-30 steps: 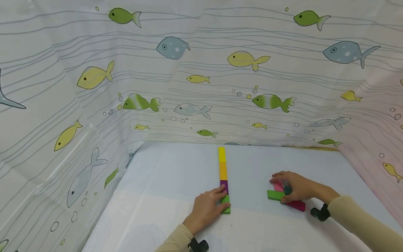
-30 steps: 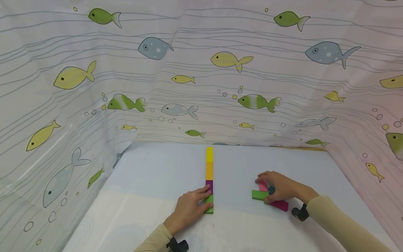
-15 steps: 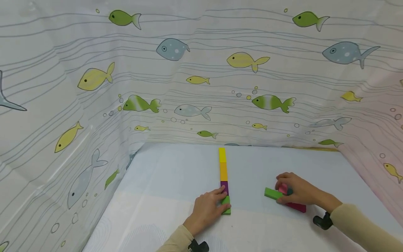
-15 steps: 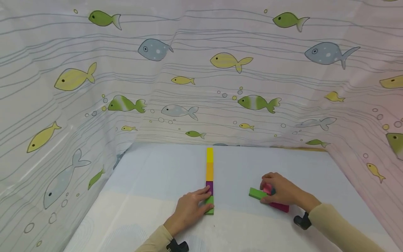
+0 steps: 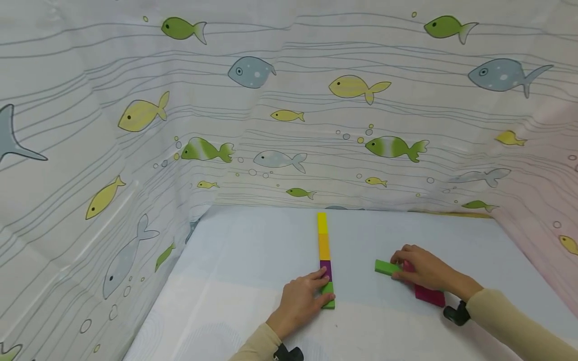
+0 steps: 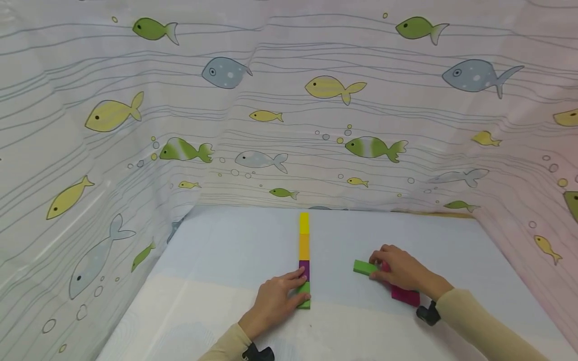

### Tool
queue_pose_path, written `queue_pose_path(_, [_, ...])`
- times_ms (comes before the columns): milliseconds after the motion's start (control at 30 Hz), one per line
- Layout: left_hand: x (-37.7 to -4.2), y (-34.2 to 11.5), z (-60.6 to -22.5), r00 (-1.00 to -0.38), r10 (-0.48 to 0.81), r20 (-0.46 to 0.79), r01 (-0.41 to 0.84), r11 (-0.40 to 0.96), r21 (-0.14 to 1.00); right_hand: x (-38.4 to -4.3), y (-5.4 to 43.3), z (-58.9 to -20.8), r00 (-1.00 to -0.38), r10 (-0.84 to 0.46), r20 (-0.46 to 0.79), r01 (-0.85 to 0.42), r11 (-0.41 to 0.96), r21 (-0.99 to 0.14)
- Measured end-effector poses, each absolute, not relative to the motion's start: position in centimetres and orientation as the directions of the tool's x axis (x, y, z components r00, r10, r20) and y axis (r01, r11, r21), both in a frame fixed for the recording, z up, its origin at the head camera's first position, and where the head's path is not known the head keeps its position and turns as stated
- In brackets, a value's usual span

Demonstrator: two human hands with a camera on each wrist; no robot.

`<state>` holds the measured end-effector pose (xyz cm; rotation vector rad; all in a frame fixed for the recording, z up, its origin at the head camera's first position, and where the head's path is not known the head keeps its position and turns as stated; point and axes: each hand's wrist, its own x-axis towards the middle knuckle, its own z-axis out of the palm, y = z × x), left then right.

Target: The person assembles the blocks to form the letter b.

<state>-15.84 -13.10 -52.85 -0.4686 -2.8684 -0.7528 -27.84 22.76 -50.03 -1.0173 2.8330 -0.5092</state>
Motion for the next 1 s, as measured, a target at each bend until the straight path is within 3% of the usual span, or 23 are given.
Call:
queue_pose_path(433, [-15.8,-13.0,-52.9,-0.94,0.264,0.218,0.337,0.826,0.453,-29.7,21.7,-50.6,-0.736,-0.674,0.062,-0.643,0.667,-0.377])
queue_pose_path(1000, [-15.8,-13.1,-53.0,-0.935,0.269,0.232,0.349,0.823,0.448,-32.0,18.7,-51.0,-0.746,-0.661,0.078,-0.636,0.673,-0.379])
